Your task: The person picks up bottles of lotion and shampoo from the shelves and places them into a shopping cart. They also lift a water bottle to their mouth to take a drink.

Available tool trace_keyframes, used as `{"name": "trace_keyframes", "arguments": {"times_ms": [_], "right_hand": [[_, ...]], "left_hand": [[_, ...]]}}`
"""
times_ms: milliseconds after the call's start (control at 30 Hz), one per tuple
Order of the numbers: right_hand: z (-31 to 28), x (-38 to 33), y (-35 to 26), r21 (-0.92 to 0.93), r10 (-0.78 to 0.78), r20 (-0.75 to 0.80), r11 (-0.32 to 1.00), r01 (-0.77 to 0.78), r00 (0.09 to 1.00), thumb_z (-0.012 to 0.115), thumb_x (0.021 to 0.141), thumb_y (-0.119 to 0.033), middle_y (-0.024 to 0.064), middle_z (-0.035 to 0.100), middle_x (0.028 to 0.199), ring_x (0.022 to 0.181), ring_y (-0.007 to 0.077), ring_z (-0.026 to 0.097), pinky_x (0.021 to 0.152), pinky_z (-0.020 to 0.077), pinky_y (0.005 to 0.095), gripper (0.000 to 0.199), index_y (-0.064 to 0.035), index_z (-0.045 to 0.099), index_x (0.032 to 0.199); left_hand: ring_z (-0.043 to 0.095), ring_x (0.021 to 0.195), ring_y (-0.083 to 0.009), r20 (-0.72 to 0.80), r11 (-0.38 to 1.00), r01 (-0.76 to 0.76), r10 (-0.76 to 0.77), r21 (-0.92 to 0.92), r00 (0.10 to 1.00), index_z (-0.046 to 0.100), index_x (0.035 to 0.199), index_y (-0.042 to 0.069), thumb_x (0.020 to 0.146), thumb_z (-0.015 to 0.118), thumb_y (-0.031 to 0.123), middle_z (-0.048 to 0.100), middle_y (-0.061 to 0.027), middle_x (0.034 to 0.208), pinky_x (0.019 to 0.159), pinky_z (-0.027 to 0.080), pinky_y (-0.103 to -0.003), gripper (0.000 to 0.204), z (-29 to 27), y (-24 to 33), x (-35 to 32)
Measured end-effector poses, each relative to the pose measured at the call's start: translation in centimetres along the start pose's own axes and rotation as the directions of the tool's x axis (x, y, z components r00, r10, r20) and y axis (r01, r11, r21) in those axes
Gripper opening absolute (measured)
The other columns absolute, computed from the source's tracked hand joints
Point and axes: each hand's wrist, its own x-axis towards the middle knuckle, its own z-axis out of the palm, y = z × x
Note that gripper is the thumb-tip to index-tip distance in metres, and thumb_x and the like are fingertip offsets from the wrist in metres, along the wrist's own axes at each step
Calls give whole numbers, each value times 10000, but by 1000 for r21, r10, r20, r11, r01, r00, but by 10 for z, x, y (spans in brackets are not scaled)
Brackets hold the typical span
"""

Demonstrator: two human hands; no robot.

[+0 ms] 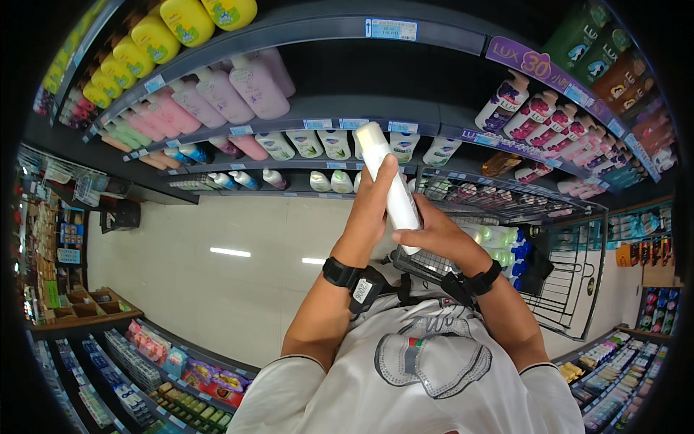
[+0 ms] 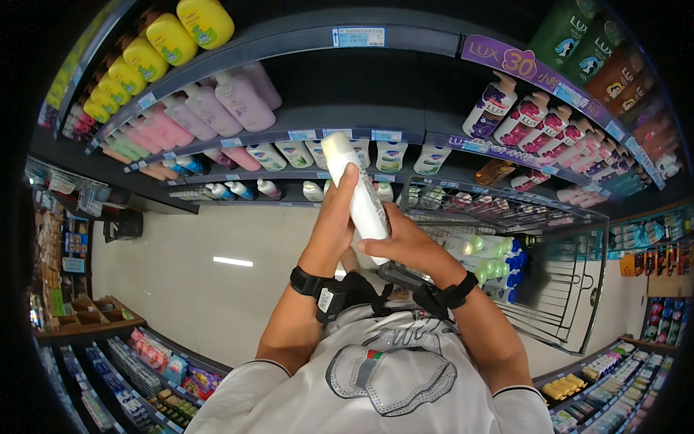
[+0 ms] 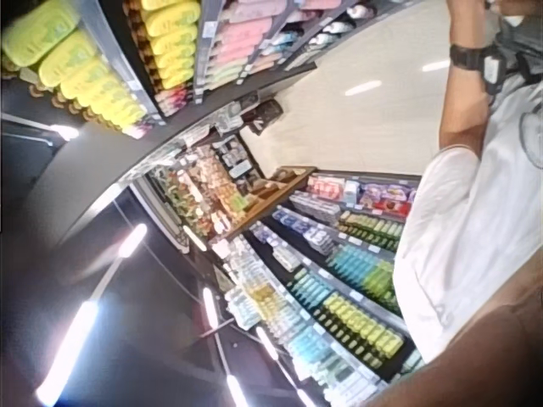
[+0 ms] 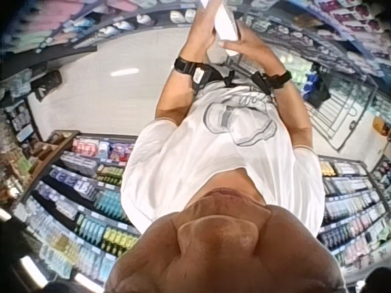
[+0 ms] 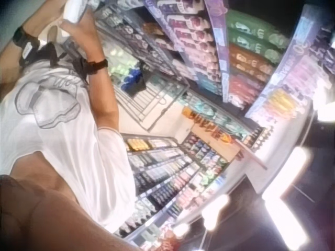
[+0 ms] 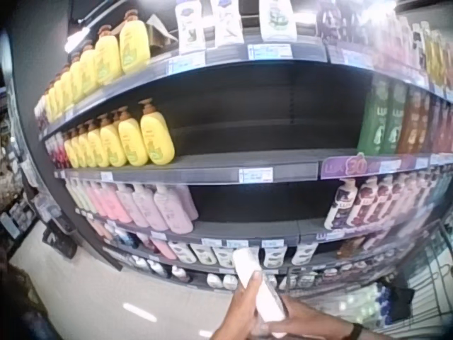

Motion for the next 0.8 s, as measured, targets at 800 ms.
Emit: {"name": "trace_keyframes", "arguments": {"times_ms": [800], "right_hand": [[-29, 153, -5, 234, -22, -145, 971, 56, 989, 564, 1023, -306, 188, 503, 1481, 1319, 262, 537, 1090, 440, 370, 578, -15, 420, 1501]], "left_hand": [[657, 1032, -198, 104, 833, -311, 297, 458, 949, 506, 1293, -11, 865, 828, 299, 666, -122, 1131, 911, 543, -340, 619, -115, 123, 203]]}}
